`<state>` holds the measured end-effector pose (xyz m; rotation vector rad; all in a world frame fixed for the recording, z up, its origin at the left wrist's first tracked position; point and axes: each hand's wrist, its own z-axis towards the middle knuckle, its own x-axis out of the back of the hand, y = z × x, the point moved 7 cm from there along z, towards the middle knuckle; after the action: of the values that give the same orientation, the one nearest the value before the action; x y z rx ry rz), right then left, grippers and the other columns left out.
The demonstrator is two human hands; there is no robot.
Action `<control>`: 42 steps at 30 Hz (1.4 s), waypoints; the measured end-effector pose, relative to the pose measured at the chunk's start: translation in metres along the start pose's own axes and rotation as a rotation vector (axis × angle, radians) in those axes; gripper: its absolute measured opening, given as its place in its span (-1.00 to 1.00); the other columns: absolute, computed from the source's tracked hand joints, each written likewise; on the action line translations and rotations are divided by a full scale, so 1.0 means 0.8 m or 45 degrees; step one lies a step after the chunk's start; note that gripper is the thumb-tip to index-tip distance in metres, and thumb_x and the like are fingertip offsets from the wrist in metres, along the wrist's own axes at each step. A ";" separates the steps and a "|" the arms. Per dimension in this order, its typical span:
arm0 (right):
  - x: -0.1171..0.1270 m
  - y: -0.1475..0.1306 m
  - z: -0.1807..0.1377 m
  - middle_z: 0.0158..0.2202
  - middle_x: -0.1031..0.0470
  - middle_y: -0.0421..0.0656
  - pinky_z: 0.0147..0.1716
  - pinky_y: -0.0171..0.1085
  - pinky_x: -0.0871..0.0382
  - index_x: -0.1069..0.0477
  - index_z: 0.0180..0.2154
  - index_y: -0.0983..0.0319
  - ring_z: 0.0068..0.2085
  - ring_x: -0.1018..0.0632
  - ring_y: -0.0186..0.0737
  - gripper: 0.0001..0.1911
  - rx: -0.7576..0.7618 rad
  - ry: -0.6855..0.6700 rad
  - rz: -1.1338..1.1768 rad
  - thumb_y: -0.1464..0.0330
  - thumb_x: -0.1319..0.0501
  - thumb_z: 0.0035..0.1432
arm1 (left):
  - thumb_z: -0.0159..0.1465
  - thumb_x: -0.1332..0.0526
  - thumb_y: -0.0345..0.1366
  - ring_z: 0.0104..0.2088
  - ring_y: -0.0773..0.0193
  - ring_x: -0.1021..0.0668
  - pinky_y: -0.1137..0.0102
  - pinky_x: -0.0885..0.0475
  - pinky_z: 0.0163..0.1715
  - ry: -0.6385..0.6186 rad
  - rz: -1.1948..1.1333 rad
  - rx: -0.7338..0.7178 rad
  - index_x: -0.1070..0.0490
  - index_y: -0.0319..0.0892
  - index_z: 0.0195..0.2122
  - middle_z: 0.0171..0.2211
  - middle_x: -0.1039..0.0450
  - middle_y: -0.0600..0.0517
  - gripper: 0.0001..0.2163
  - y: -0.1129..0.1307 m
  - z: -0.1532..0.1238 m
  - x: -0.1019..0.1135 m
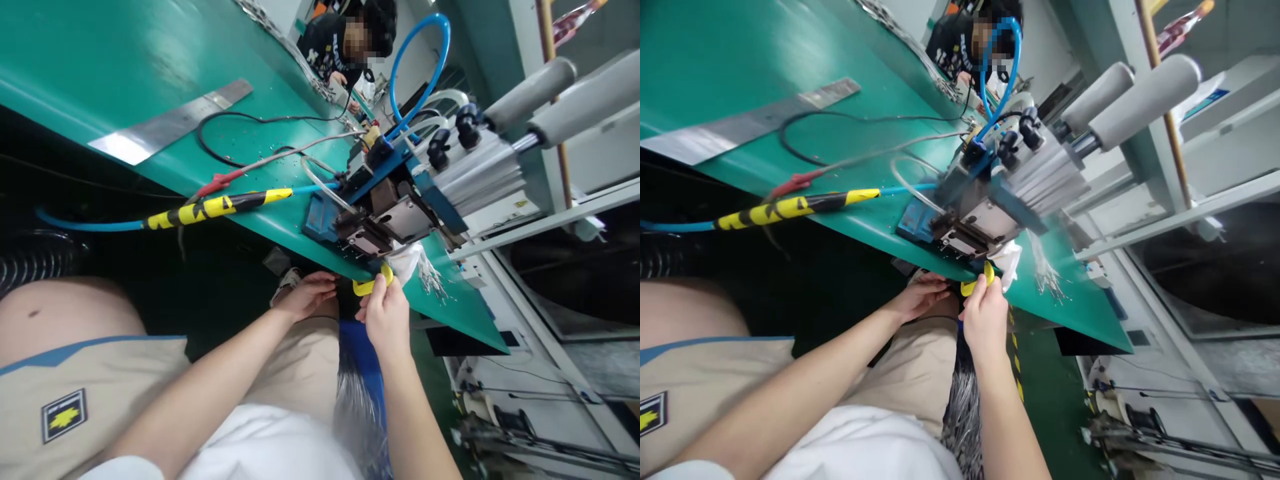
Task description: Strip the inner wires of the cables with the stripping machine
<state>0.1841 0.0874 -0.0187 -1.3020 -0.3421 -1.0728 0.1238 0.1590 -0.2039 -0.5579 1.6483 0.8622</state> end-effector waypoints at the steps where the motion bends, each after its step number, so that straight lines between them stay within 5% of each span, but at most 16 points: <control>1: 0.000 0.001 0.001 -0.69 -0.43 -0.27 -0.74 -0.30 -0.35 -0.17 -0.40 0.11 -0.74 -0.51 -0.15 -0.63 -0.005 -0.009 0.001 0.05 0.01 0.39 | 0.29 -0.31 -0.42 -0.28 0.30 -0.59 0.36 -0.52 -0.22 0.003 0.002 0.019 -0.50 -0.25 -0.26 -0.27 -0.56 0.05 -0.97 -0.001 -0.001 0.002; 6: 0.005 0.008 0.002 -0.69 -0.43 -0.27 -0.79 -0.31 -0.34 -0.16 -0.39 0.11 -0.74 -0.53 -0.12 -0.66 -0.026 0.029 -0.064 0.07 0.00 0.39 | 0.34 -0.23 -0.06 -0.48 0.20 -0.56 0.31 -0.48 -0.41 -0.062 0.028 0.335 -0.55 -0.34 -0.35 -0.47 -0.54 -0.13 -0.62 -0.024 -0.008 -0.006; 10: 0.006 0.003 0.000 -0.70 -0.38 -0.28 -0.82 -0.29 -0.34 -0.16 -0.38 0.09 -0.75 -0.52 -0.12 -0.69 0.013 0.089 -0.075 0.09 -0.01 0.37 | 0.24 -0.34 -0.46 -0.37 0.29 -0.59 0.39 -0.46 -0.24 -0.102 -0.081 0.246 -0.57 -0.25 -0.26 -0.34 -0.60 -0.05 -0.94 -0.018 -0.011 -0.016; 12: 0.007 0.000 -0.001 -0.71 -0.36 -0.28 -0.83 -0.27 -0.33 -0.18 -0.36 0.10 -0.75 -0.50 -0.11 -0.72 0.027 0.118 -0.122 0.10 -0.02 0.36 | 0.16 -0.35 -0.60 -0.32 0.34 -0.59 0.44 -0.43 -0.18 -0.104 -0.128 0.177 -0.57 -0.19 -0.19 -0.29 -0.61 0.02 -0.76 -0.013 -0.010 -0.015; 15: 0.008 -0.003 -0.003 -0.71 -0.36 -0.27 -0.82 -0.21 -0.35 -0.20 -0.34 0.10 -0.75 -0.49 -0.07 -0.72 0.038 0.156 -0.176 0.08 -0.02 0.34 | 0.24 -0.36 -0.39 -0.44 0.31 -0.55 0.42 -0.44 -0.25 -0.108 -0.165 0.195 -0.58 -0.22 -0.25 -0.47 -0.55 0.02 -0.94 -0.016 -0.008 -0.009; 19: 0.011 0.000 -0.006 -0.68 -0.38 -0.23 -0.74 -0.10 -0.39 -0.23 -0.33 0.10 -0.70 -0.50 0.01 -0.73 0.017 0.157 -0.176 0.07 -0.05 0.32 | 0.36 -0.21 -0.08 -0.36 0.16 -0.61 0.32 -0.50 -0.25 -0.190 -0.241 0.246 -0.55 -0.28 -0.36 -0.44 -0.56 -0.11 -0.66 -0.023 -0.003 -0.010; 22: 0.013 -0.001 -0.008 -0.67 -0.37 -0.22 -0.72 -0.09 -0.41 -0.23 -0.36 0.09 -0.70 -0.49 -0.01 -0.72 0.023 0.170 -0.204 0.07 -0.06 0.31 | 0.32 -0.26 -0.17 -0.25 0.14 -0.63 0.30 -0.50 -0.18 -0.227 -0.296 0.232 -0.54 -0.24 -0.35 -0.36 -0.59 -0.10 -0.77 -0.028 0.000 -0.011; 26: 0.011 -0.004 -0.010 -0.66 -0.36 -0.23 -0.74 -0.11 -0.42 -0.20 -0.36 0.09 -0.71 -0.49 -0.04 -0.68 0.069 0.151 -0.300 0.03 -0.01 0.33 | 0.19 -0.38 -0.33 -0.47 0.31 -0.54 0.41 -0.43 -0.36 -0.241 -0.288 0.204 -0.56 -0.19 -0.32 -0.42 -0.55 0.03 -0.93 -0.037 0.003 -0.011; 31: 0.012 -0.004 -0.012 -0.65 -0.37 -0.24 -0.74 -0.09 -0.44 -0.20 -0.35 0.09 -0.71 -0.48 -0.04 -0.69 0.062 0.160 -0.303 0.03 -0.02 0.32 | 0.06 -0.44 -0.52 -0.50 0.40 -0.43 0.48 -0.31 -0.45 -0.263 -0.249 0.102 -0.58 -0.16 -0.26 -0.48 -0.49 0.12 -0.77 -0.025 0.004 -0.011; 36: 0.012 -0.006 -0.014 -0.66 -0.37 -0.24 -0.73 -0.08 -0.43 -0.22 -0.36 0.10 -0.71 -0.48 -0.02 -0.71 0.058 0.188 -0.283 0.07 -0.05 0.31 | 0.18 -0.40 -0.40 -0.59 0.38 -0.37 0.41 -0.33 -0.48 -0.306 -0.144 0.221 -0.53 -0.25 -0.40 -0.57 -0.39 0.11 -0.93 -0.025 0.002 -0.014; 40: 0.011 -0.009 -0.016 -0.66 -0.38 -0.24 -0.74 -0.07 -0.42 -0.22 -0.37 0.10 -0.72 -0.47 -0.02 -0.73 0.047 0.209 -0.258 0.10 -0.06 0.31 | 0.28 -0.28 -0.50 -0.50 0.40 -0.43 0.47 -0.35 -0.47 -0.254 -0.130 0.177 -0.51 -0.24 -0.22 -0.41 -0.46 0.12 -0.92 -0.028 0.006 -0.008; 42: 0.011 -0.010 -0.017 -0.66 -0.38 -0.23 -0.75 -0.08 -0.43 -0.23 -0.38 0.10 -0.72 -0.47 -0.03 -0.73 0.043 0.213 -0.269 0.10 -0.06 0.32 | 0.36 -0.24 -0.39 -0.52 0.41 -0.41 0.47 -0.37 -0.47 -0.215 -0.141 0.185 -0.49 -0.23 -0.22 -0.42 -0.44 0.13 -0.95 -0.032 0.008 -0.003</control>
<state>0.1777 0.0725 -0.0117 -1.1553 -0.3753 -1.3396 0.1474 0.1480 -0.2081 -0.4581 1.4982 0.6837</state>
